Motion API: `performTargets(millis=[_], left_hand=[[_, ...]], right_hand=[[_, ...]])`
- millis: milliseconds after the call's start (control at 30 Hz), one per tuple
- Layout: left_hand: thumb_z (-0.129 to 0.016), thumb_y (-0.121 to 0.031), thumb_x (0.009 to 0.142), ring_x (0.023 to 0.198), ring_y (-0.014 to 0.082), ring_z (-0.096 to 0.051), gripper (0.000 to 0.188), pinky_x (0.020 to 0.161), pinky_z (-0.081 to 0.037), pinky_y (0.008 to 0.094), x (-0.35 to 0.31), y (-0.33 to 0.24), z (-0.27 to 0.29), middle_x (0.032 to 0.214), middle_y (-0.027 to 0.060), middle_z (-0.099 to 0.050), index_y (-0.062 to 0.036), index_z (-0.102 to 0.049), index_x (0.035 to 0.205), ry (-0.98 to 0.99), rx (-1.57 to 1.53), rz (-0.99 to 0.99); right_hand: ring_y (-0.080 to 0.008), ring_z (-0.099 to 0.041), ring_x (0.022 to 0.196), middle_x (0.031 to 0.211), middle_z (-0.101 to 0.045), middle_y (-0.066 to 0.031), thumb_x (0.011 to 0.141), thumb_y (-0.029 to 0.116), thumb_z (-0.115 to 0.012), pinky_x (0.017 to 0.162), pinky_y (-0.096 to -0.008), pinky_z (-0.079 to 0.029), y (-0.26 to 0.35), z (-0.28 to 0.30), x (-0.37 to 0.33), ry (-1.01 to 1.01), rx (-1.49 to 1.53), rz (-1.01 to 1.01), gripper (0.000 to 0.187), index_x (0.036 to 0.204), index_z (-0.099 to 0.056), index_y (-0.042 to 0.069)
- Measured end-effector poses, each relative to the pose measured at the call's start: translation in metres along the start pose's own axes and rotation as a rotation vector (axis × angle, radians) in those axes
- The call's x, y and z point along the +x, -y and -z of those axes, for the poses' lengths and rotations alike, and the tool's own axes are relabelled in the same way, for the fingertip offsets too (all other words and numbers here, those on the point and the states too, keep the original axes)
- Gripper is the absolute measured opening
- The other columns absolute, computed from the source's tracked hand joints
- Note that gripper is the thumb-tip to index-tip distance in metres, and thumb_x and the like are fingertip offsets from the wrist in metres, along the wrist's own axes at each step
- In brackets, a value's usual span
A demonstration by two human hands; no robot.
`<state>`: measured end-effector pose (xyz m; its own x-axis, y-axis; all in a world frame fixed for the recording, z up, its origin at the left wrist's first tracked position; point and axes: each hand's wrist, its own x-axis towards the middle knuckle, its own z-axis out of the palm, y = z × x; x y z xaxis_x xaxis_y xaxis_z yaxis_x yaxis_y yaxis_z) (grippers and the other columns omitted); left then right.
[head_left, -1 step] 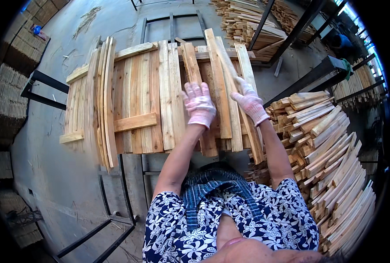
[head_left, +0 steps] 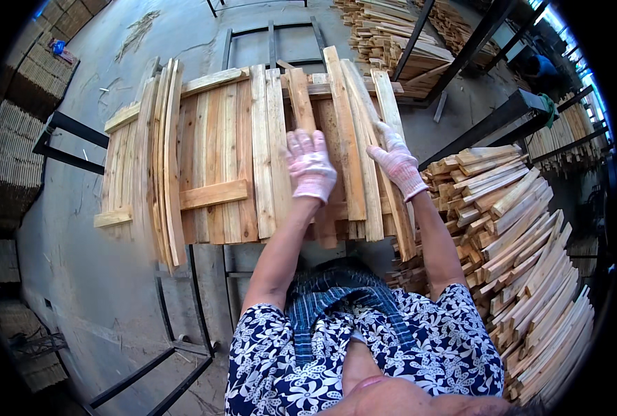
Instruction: The person repeatedly picks up bundles of wooden planks from a large pile and places them onto a metal rack. The person wears gloves and handles the planks by hand, arranging them in a stack on the rack.
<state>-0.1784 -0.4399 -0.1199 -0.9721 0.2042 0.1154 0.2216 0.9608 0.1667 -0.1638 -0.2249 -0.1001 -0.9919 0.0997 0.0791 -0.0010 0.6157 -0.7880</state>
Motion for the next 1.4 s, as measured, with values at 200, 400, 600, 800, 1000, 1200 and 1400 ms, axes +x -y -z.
performTargets(millis=[200,400,600,800,1000,1200,1400], left_hand=[[-0.050,-0.028,0.093,0.152,0.0463,-0.021,0.074,0.122,-0.011,0.0633,0.006,0.022,0.013,0.164,0.0302,-0.019,-0.0067,-0.026,0.160,0.094,0.177,0.122],[-0.056,-0.033,0.095,0.125,0.0468,-0.055,0.068,0.101,-0.049,0.0525,0.035,-0.044,0.006,0.145,0.0339,-0.046,-0.0100,-0.034,0.155,0.096,-0.592,0.143],[-0.063,-0.028,0.093,0.130,0.0411,-0.055,0.075,0.110,-0.043,0.0421,0.045,-0.051,-0.019,0.142,0.0292,-0.054,-0.0050,-0.030,0.156,0.134,-1.113,0.313],[-0.078,-0.015,0.087,0.135,0.0253,-0.049,0.090,0.112,-0.039,0.0326,0.012,-0.014,0.033,0.151,0.0190,-0.047,-0.0004,-0.024,0.158,0.129,-1.272,0.226],[-0.070,-0.028,0.095,0.070,0.0137,-0.063,0.070,0.061,-0.054,0.0272,-0.022,0.045,0.068,0.094,0.0092,-0.066,-0.0022,-0.038,0.151,0.185,-1.707,0.285],[-0.067,-0.051,0.094,0.067,0.0142,-0.053,0.070,0.067,-0.049,0.0269,-0.025,0.102,0.062,0.075,0.0055,-0.056,0.0116,-0.055,0.124,0.497,-2.595,0.354],[-0.067,-0.049,0.095,0.065,0.0122,-0.054,0.065,0.058,-0.045,0.0243,-0.042,0.144,0.065,0.081,0.0057,-0.059,0.0054,-0.055,0.127,0.432,-2.099,0.315]], right_hand=[[-0.0461,-0.060,0.119,0.135,-0.052,-0.0273,0.099,0.042,-0.056,0.099,-0.0529,-0.050,0.002,-0.040,0.005,-0.103,-0.513,-0.141,0.062,0.154,-0.037,0.020],[-0.0487,-0.065,0.106,0.133,-0.051,-0.0278,0.102,0.040,-0.052,0.086,-0.0583,-0.053,-0.006,-0.054,0.015,-0.049,-0.389,-0.238,0.056,0.154,-0.038,0.023],[-0.0517,-0.060,0.116,0.148,-0.043,-0.0325,0.103,0.041,-0.053,0.090,-0.0582,-0.053,-0.027,-0.053,0.020,-0.029,-0.325,-0.259,0.058,0.155,-0.036,0.025],[-0.0459,-0.061,0.120,0.150,-0.041,-0.0309,0.098,0.039,-0.058,0.096,-0.0548,-0.053,0.024,-0.051,0.030,0.021,-0.455,-0.319,0.066,0.157,-0.033,0.020],[-0.0474,-0.063,0.108,0.130,-0.049,-0.0281,0.100,0.042,-0.052,0.089,-0.0559,-0.054,0.048,-0.102,0.030,-0.032,-0.352,-0.253,0.059,0.151,-0.039,0.018],[-0.0496,-0.060,0.115,0.138,-0.046,-0.0289,0.099,0.045,-0.052,0.095,-0.0553,-0.051,0.084,-0.158,0.035,0.037,-0.273,-0.240,0.057,0.149,-0.042,0.019],[-0.0400,-0.058,0.115,0.122,-0.059,-0.0216,0.096,0.043,-0.057,0.096,-0.0523,-0.050,0.061,-0.040,0.024,-0.177,-0.594,0.042,0.055,0.145,-0.049,0.018]])
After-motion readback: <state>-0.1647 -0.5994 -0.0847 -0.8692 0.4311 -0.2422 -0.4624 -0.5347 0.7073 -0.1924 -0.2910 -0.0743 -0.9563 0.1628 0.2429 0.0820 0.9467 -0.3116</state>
